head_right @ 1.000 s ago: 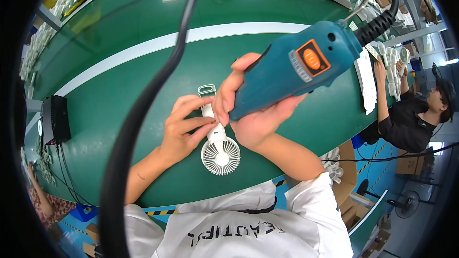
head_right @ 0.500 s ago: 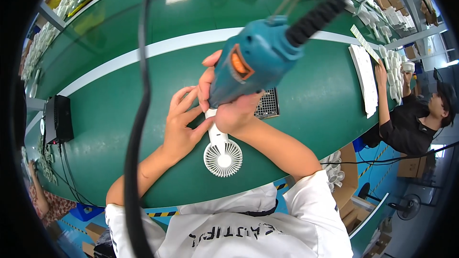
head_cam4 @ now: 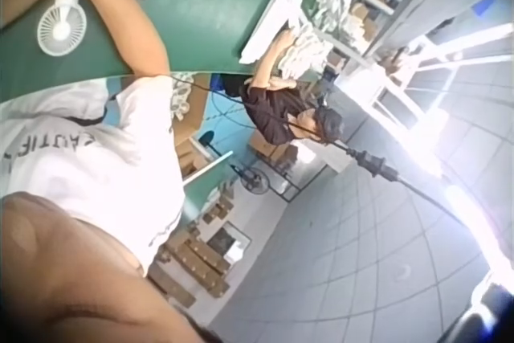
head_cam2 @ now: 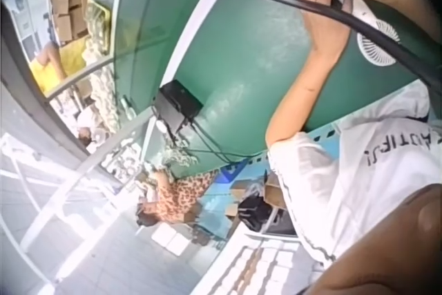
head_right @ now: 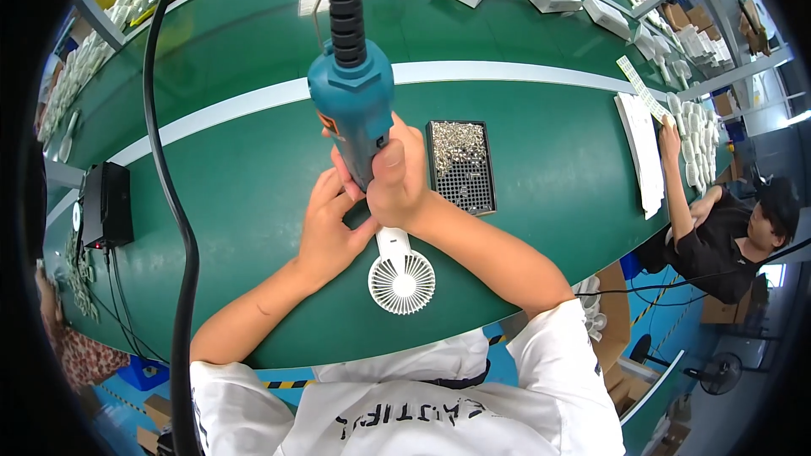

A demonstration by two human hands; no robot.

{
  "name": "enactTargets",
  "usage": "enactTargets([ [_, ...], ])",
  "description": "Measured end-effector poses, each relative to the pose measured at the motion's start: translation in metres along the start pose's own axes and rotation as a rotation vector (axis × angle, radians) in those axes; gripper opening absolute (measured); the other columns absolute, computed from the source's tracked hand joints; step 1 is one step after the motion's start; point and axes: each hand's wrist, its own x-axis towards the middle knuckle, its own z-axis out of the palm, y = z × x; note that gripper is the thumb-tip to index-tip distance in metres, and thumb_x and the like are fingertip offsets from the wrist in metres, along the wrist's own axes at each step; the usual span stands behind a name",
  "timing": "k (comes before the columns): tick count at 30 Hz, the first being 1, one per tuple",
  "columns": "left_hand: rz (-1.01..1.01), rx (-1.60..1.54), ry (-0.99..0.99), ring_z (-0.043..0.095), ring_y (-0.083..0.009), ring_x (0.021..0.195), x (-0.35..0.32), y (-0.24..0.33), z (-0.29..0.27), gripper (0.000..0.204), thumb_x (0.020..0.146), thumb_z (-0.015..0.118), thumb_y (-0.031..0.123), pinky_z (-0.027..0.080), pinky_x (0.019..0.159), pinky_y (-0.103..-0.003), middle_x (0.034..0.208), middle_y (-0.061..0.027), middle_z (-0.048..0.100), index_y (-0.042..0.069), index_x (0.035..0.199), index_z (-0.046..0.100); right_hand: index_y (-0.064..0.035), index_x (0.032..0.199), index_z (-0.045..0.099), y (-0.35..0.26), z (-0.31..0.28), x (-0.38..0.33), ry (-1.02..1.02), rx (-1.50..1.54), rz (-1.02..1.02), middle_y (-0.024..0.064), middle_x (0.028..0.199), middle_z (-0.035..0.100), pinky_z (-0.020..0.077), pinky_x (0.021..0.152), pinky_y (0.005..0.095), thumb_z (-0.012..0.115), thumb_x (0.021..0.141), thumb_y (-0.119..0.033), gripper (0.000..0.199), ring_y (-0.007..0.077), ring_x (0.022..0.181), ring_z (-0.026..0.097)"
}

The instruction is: Assemble a handheld electric fan using an electric screwdriver on a production line.

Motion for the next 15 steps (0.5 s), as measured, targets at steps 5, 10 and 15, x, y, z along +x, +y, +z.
enactTargets([
  [5, 0.005, -0.019, 0.01, 0.05, -0.0341, 0.113, 0.001, 0.0, 0.0, 0.04, 0.069, 0.078, 0.015, 0.041, 0.093, -0.043, 0.124, -0.0141, 0.053, 0.0, 0.102, 0.062, -0.0028, 0.109, 0.042, -0.003, 0.001, 0.001, 0.072, 0.082, -0.115, 0.0058, 0.062, 0.052, 0.041, 0.042, 0.0252, 0.034, 0.071, -0.087, 0.093, 0.0124, 0.043, 0.048],
  [10, -0.038, 0.151, -0.038, 0.048, -0.0398, 0.109, 0.013, 0.019, -0.008, 0.072, 0.077, 0.072, 0.035, 0.038, 0.095, -0.046, 0.126, -0.0237, 0.044, -0.003, 0.13, 0.042, -0.01, 0.119, 0.04, -0.056, -0.036, -0.012, 0.291, 0.322, -0.222, 0.0034, 0.06, 0.045, 0.0384, 0.035, 0.0269, 0.021, 0.083, -0.08, 0.08, 0.0134, 0.038, 0.044],
  [15, -0.363, 0.56, -0.518, 0.058, -0.0402, 0.095, 0.041, 0.072, 0.005, 0.079, 0.08, 0.068, 0.031, 0.052, 0.078, -0.046, 0.118, -0.0291, 0.043, -0.008, 0.137, 0.03, -0.0098, 0.112, 0.042, -0.045, -0.057, -0.04, 0.517, 0.373, -0.267, 0.0019, 0.057, 0.04, 0.0331, 0.031, 0.0251, 0.017, 0.09, -0.071, 0.069, 0.0125, 0.033, 0.036],
])
